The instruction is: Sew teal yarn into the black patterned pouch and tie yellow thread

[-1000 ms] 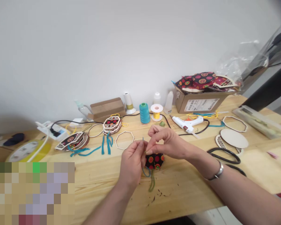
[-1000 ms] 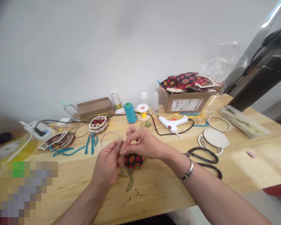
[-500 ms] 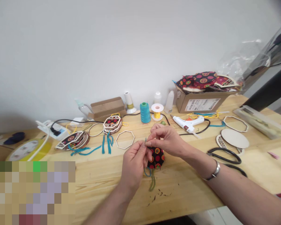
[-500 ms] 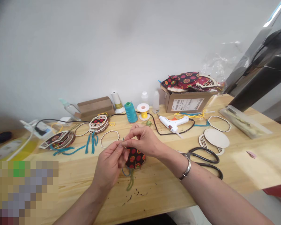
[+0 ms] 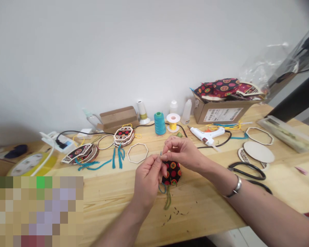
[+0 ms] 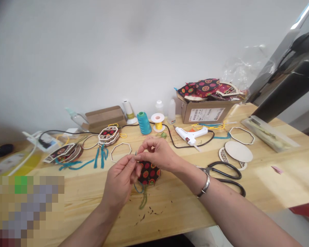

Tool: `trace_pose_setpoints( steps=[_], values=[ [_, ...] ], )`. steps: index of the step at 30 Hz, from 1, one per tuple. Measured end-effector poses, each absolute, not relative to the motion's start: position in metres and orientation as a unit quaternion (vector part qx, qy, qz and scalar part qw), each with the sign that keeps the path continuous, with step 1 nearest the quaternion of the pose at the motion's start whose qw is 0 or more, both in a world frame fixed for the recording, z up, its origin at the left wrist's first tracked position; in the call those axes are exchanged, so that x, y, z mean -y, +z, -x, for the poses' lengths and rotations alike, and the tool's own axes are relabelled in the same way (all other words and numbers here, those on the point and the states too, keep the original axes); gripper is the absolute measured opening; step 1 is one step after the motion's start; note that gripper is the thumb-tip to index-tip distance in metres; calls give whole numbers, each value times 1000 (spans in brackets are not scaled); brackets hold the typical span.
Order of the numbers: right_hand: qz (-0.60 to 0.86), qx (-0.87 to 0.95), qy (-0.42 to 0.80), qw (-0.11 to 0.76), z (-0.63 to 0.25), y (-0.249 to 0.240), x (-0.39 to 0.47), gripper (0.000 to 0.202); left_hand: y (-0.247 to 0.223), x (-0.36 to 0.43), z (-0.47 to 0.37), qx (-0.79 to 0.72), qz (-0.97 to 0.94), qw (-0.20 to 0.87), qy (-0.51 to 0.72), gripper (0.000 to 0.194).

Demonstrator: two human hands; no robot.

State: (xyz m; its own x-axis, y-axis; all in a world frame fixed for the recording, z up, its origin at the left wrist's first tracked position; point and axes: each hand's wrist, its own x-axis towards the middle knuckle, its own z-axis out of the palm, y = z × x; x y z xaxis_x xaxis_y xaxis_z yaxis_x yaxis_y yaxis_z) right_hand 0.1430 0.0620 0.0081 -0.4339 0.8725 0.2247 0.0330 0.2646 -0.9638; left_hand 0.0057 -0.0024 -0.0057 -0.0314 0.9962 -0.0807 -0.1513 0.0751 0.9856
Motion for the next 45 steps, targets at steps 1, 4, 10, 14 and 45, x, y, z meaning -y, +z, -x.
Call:
trace_pose_setpoints(
  steps=[1, 4, 10, 14, 45],
  values=[
    [344, 672, 513, 409, -143, 8, -62, 22, -6, 2, -6, -491, -434, 544, 523, 24],
    [371, 649, 544, 382, -144, 10, -61, 29, -7, 3, -6, -498, -433, 544, 518, 25],
    [327, 590, 662, 328, -147, 12, -62, 29, -5, 3, -6, -496, -443, 540, 515, 26],
    [290, 574, 685, 343, -146, 10, -63, 19, -4, 3, -6, -497, -448, 539, 511, 28],
    [343, 571, 631, 397, -147, 20, -59, 24, 1, -4, -9, -392, -327, 651, 562, 15]
  ],
)
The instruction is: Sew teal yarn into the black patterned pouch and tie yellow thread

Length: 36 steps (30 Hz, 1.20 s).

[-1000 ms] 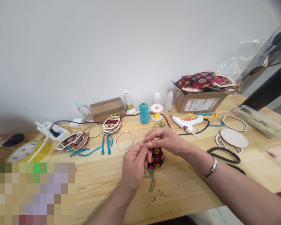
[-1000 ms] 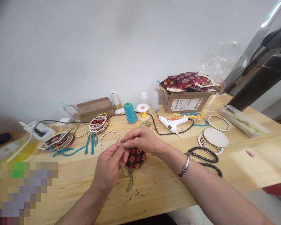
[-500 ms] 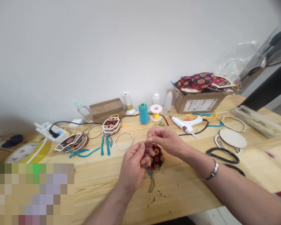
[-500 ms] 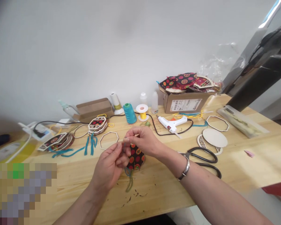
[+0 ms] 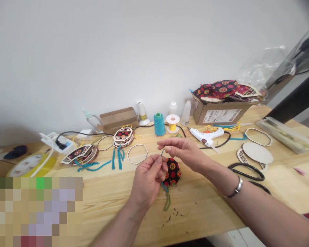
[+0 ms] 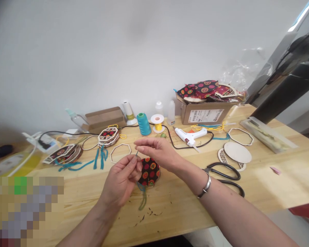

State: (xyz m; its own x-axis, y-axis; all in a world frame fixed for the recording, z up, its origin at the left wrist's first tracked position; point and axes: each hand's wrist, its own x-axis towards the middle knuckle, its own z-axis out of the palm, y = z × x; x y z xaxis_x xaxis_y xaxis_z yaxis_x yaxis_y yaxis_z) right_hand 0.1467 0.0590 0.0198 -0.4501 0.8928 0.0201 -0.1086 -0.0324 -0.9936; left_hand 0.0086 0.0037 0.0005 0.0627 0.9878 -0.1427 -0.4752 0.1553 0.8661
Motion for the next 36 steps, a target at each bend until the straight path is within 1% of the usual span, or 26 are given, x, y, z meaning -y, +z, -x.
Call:
trace_pose_setpoints(
  steps=[4, 6, 14, 18, 23, 28, 32, 36],
  values=[
    [331, 522, 715, 327, -149, 16, -62, 24, 1, -3, -8, -393, -331, 648, 562, 17],
    [317, 504, 740, 313, -149, 14, -63, 25, 0, -2, -8, -393, -334, 648, 561, 16],
    [300, 512, 729, 340, -146, 9, -62, 19, -6, -1, -7, -420, -372, 629, 538, 18],
    [293, 527, 721, 341, -146, 11, -61, 19, -6, -1, -4, -459, -435, 570, 525, 17],
    [302, 519, 697, 392, -151, 18, -61, 18, -3, 0, -4, -519, -528, 451, 499, 13],
    [207, 495, 750, 387, -160, 27, -62, 18, -4, -1, -3, -532, -590, 376, 478, 13],
    [171, 474, 736, 452, -164, 35, -62, 14, -10, -6, 0, -560, -592, 322, 482, 11],
    [177, 455, 704, 515, -168, 42, -62, 15, -13, -9, 2, -601, -565, 313, 471, 12]
  ],
)
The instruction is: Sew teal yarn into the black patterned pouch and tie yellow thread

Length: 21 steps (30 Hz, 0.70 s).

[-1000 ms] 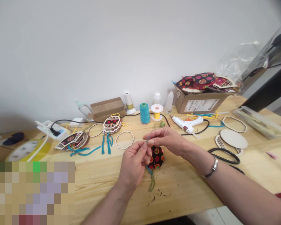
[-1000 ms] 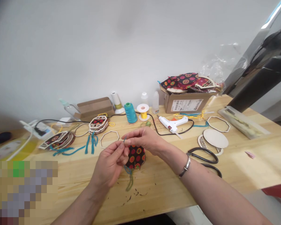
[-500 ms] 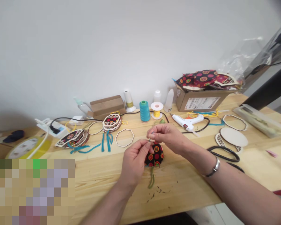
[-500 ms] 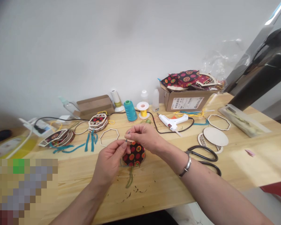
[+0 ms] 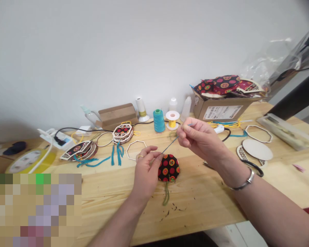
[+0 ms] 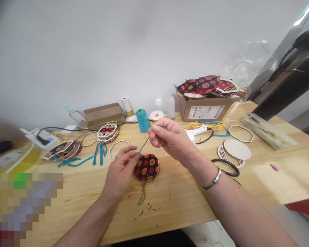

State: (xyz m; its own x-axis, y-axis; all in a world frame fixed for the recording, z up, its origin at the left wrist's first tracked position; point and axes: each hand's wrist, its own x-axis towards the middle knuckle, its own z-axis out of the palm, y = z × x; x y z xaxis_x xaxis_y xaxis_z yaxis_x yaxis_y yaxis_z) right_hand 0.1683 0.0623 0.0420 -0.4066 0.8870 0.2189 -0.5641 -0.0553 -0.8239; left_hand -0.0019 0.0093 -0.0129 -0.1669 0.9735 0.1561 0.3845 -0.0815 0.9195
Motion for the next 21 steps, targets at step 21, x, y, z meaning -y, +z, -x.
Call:
trace_pose_setpoints(
  steps=[21],
  values=[
    [261, 805, 448, 287, -154, 39, -39, 9, -3, -7, 0, -403, -275, 737, 467, 21]
  ],
)
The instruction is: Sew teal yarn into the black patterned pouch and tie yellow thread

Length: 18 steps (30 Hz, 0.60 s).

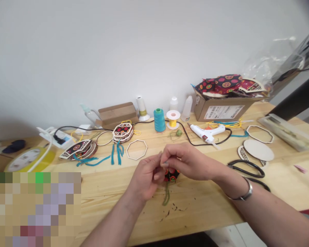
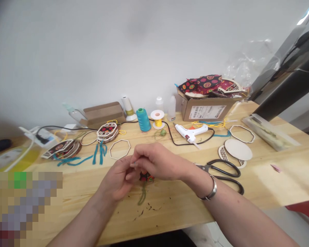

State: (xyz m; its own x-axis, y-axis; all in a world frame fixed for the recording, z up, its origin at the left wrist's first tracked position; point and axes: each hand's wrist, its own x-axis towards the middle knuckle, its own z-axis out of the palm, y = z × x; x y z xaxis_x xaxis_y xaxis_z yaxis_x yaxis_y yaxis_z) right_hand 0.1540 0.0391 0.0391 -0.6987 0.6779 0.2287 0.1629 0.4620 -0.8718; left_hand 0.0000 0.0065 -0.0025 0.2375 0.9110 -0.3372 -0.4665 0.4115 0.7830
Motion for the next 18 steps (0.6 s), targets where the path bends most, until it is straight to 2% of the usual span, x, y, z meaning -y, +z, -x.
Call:
trace_pose_setpoints(
  steps=[6, 18],
  values=[
    [194, 857, 432, 203, -154, 44, -37, 17, -5, -7, 0, -437, -256, 718, 477, 14],
    [164, 859, 483, 33, -150, 43, -30, 17, -14, -14, 5, -470, -246, 665, 526, 25]
  ],
)
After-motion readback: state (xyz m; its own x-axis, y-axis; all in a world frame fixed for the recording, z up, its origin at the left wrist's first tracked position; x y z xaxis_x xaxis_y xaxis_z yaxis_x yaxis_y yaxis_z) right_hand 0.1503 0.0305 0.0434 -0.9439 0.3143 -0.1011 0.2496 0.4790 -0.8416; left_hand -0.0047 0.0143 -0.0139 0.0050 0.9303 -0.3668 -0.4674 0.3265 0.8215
